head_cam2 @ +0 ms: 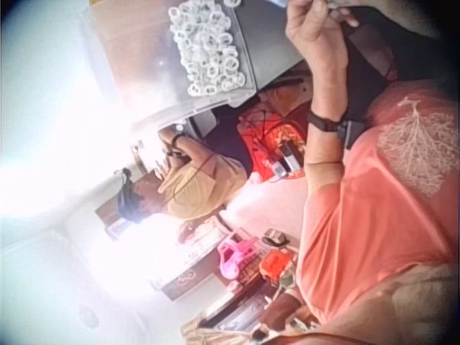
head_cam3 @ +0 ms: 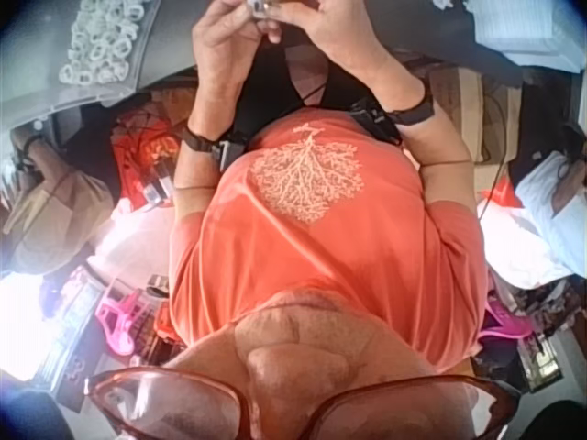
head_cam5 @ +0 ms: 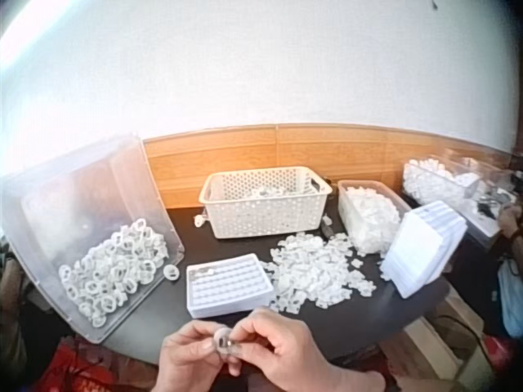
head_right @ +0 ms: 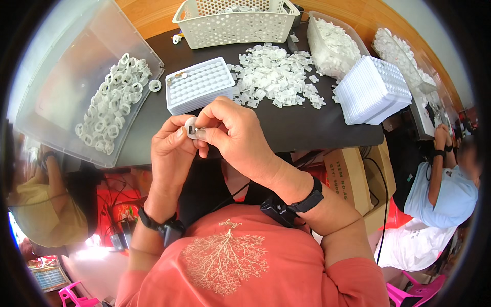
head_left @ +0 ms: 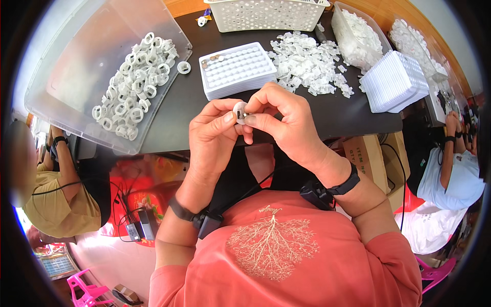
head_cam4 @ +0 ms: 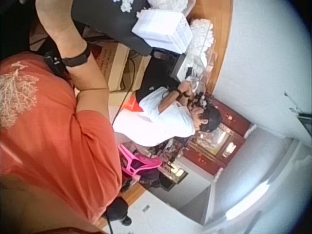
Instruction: Assembling small plastic and metal components for mechanical parts.
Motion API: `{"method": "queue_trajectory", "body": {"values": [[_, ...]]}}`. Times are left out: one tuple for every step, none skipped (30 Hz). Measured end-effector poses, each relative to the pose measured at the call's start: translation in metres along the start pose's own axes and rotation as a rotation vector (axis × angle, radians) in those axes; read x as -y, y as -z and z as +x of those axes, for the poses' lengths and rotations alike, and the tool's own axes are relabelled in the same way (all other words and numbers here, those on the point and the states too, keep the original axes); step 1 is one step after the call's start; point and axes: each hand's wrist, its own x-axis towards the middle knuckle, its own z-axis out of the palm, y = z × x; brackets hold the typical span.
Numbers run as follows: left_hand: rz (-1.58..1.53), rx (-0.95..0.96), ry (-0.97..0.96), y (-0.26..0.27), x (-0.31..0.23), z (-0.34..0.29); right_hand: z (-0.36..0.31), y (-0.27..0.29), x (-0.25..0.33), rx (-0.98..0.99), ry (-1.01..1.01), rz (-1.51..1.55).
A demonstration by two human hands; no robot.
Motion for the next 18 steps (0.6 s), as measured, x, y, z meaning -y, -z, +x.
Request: {"method": "queue_trajectory", "body": {"values": [[0.0,0.0,0.0,0.0,0.0,0.0,0.0,0.001,-0.001,-0.002,0.059,-0.059],[0.011,0.002,-0.001,-0.001,0.0,0.0,0.0,0.002,-0.003,-0.003,0.118,-0.119],[0.021,0.003,-0.003,-0.001,0.0,0.0,-0.001,0.002,-0.004,-0.003,0.118,-0.118],[0.021,0.004,-0.003,-0.001,0.001,0.0,-0.001,0.001,-0.006,-0.007,0.078,-0.065],[0.025,0.011,-0.008,0.0,0.001,0.0,-0.001,0.001,-0.006,-0.012,0.038,-0.011],[0.029,0.018,-0.014,0.0,0.001,0.0,-0.001,0.002,-0.006,-0.011,0.039,-0.011],[0.03,0.018,-0.014,-0.001,0.001,0.0,-0.001,0.003,-0.006,0.023,-0.067,0.122],[0.053,-0.003,-0.022,-0.003,0.001,-0.001,-0.001,0.004,-0.006,0.057,-0.172,0.254],[0.075,-0.023,-0.027,-0.005,0.002,-0.001,-0.002,0.004,-0.006,0.055,-0.172,0.254],[0.075,-0.022,-0.026,-0.004,0.002,0.0,-0.002,0.005,-0.005,0.063,-0.18,0.278],[0.079,-0.022,-0.027,-0.004,0.003,0.0,-0.002,0.005,-0.005,0.072,-0.188,0.302],[0.084,-0.025,-0.03,-0.003,0.003,0.0,-0.003,0.004,-0.004,0.073,-0.188,0.303],[0.084,-0.027,-0.03,-0.003,0.003,0.0,-0.003,0.003,-0.004,0.043,-0.151,0.237],[0.094,-0.022,-0.024,-0.003,0.003,-0.001,-0.004,0.002,-0.004,0.014,-0.113,0.171],[0.103,-0.015,-0.016,-0.004,0.003,-0.001,-0.003,0.002,-0.006,0.012,-0.114,0.171],[0.103,-0.014,-0.014,-0.004,0.003,-0.001,-0.002,0.001,-0.012,-0.066,0.057,-0.061],[0.114,-0.014,-0.018,-0.006,0.003,0.0,-0.001,0.001,-0.015,-0.144,0.227,-0.294],[0.125,-0.017,-0.023,-0.005,0.003,0.0,0.0,0.0,-0.017,-0.144,0.226,-0.293]]}}
